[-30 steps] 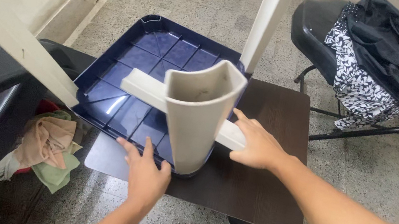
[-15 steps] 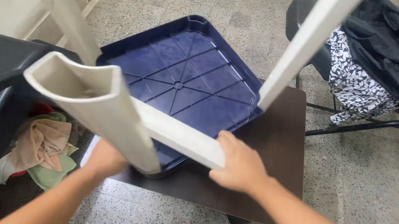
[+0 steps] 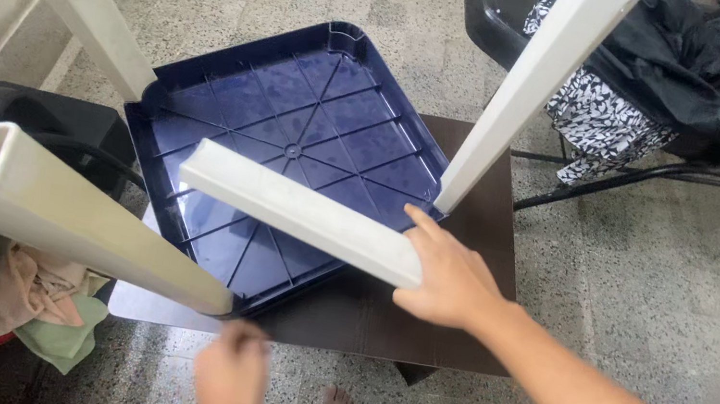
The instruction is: The person inserts four white plastic legs into the corners of a blue plastic tray. They handle each leg one at a time, aligning and pushing it into place, then flip the tray to show the assembled structure.
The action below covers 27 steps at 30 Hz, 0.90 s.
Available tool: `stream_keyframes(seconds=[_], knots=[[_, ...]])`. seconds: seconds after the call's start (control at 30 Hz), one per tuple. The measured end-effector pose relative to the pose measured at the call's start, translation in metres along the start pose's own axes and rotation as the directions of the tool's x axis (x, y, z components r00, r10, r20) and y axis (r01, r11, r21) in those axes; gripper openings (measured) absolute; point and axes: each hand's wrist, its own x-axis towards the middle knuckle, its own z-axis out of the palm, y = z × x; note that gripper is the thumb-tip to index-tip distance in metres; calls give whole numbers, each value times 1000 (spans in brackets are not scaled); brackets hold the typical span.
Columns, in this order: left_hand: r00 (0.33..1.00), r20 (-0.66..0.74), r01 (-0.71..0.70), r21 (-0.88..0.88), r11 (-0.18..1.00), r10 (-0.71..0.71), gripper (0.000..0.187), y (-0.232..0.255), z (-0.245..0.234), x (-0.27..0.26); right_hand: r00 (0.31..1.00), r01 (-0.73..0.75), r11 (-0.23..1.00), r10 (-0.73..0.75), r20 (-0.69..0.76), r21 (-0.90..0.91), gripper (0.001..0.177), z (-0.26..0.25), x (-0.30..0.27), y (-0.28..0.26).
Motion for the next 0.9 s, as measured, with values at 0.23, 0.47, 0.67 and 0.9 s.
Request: stream_keyframes(seconds=[0.23,0.47,0.67,0.9], knots=[[318,71,-889,370,271,946,41,75,-5,19,1000,3,999,-2,15,-54,69,4,6,13],[507,316,-807,500,313,802,16,71,-21,47,999,-39,999,39,2,-9,68,11,-8,2],[563,405,-760,597,258,721,19,62,-48,65,988,-136,990,134,75,21,63,21,-33,-30],[686,365,-664,667,337,629,23,50,-71,95,988,-72,977,42,150,200,67,22,-49,-40]])
